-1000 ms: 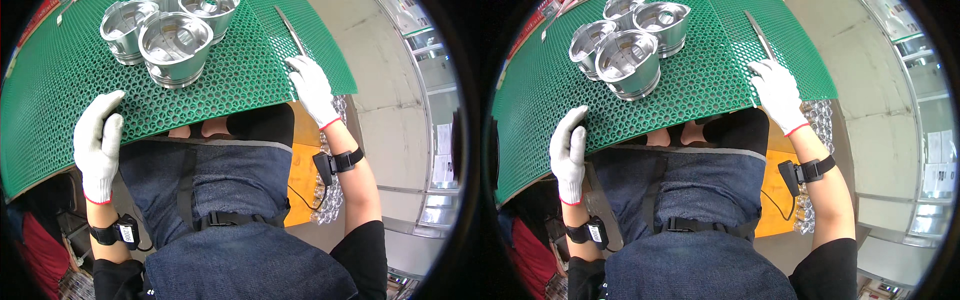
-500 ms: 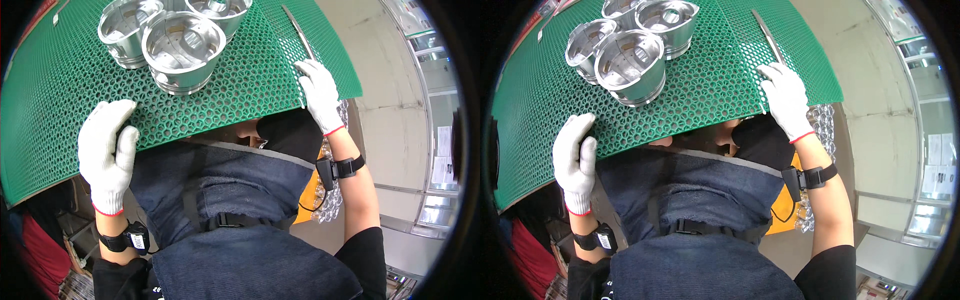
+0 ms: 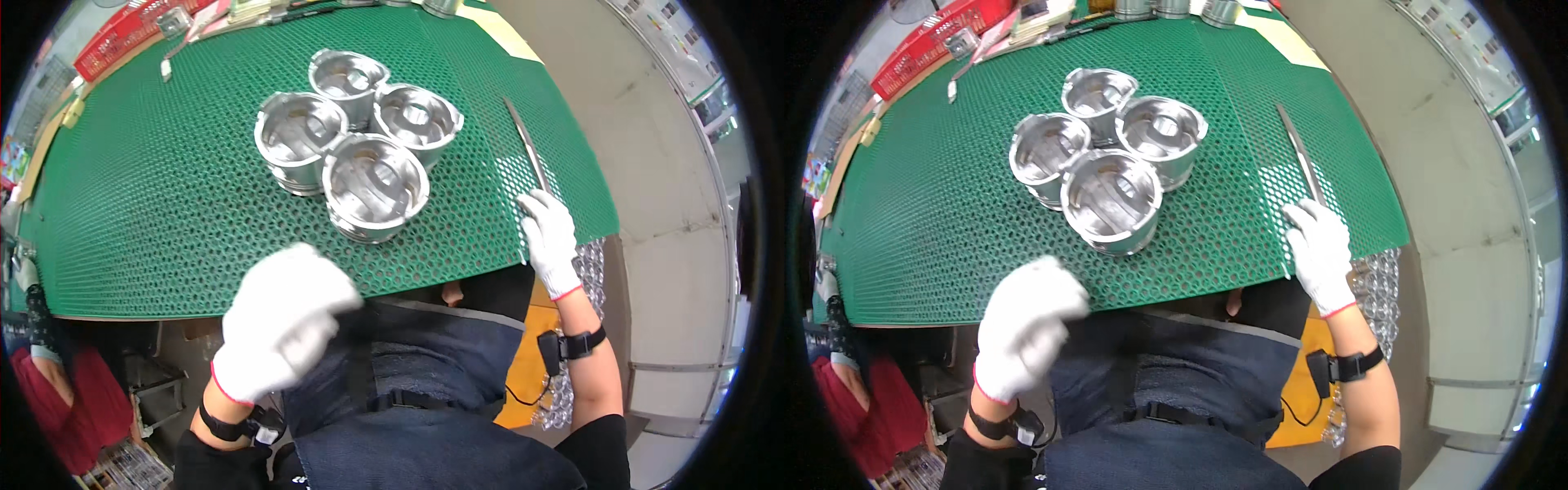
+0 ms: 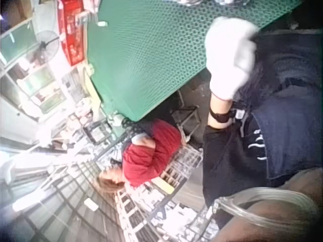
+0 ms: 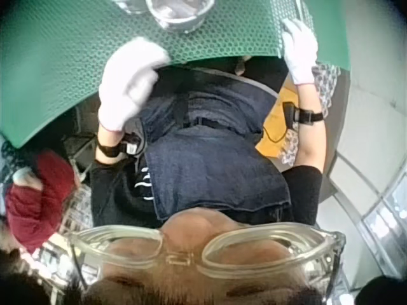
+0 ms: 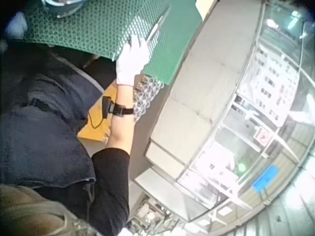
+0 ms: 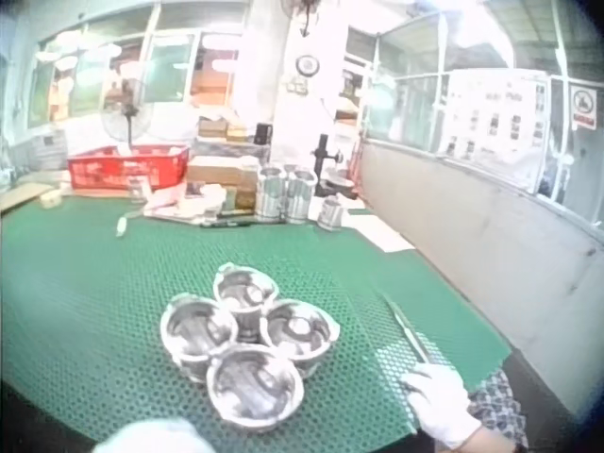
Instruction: Inspecting and cleaning the interior grooves of metal pistons using a small tool.
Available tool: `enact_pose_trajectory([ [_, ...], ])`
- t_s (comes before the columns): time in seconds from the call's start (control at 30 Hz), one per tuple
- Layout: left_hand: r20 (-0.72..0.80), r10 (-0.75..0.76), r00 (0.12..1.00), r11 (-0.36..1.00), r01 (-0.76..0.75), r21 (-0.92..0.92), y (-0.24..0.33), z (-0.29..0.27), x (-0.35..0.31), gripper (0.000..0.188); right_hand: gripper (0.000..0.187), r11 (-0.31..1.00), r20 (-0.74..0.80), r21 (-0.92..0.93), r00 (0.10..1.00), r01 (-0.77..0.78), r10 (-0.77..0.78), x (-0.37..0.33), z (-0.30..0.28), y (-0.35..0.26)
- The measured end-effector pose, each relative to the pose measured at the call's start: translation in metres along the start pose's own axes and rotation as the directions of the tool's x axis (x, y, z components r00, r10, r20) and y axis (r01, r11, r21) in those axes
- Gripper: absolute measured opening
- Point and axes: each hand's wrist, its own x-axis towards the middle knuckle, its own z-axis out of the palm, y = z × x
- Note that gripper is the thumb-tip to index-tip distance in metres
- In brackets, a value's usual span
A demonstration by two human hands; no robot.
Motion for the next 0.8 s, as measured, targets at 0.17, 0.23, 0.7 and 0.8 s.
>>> enact_pose_trajectory([
  [0.17,0.244,0.568,0.786,0.819,-0.513,-0.255,0.078,-0.012,0.090,0.020,0.030,0.996,-0.032,0.030,0.996,0.085,-0.084,0.023,-0.018,0.016],
  [0.23,0.025,0.686,0.727,0.686,-0.635,-0.357,0.088,-0.002,0.100,0.032,0.032,1.000,-0.078,0.011,0.997,-0.003,0.004,0.040,-0.021,0.034],
  [0.7,-0.570,0.179,0.802,0.816,-0.445,-0.369,0.102,0.027,0.105,0.014,0.047,0.860,0.253,-0.389,0.859,-0.330,0.444,0.096,0.009,0.040],
  [0.8,0.128,0.598,0.791,0.796,-0.605,0.022,0.080,-0.011,0.105,0.023,0.047,0.841,0.216,-0.447,0.876,-0.304,0.431,0.097,0.016,0.041],
])
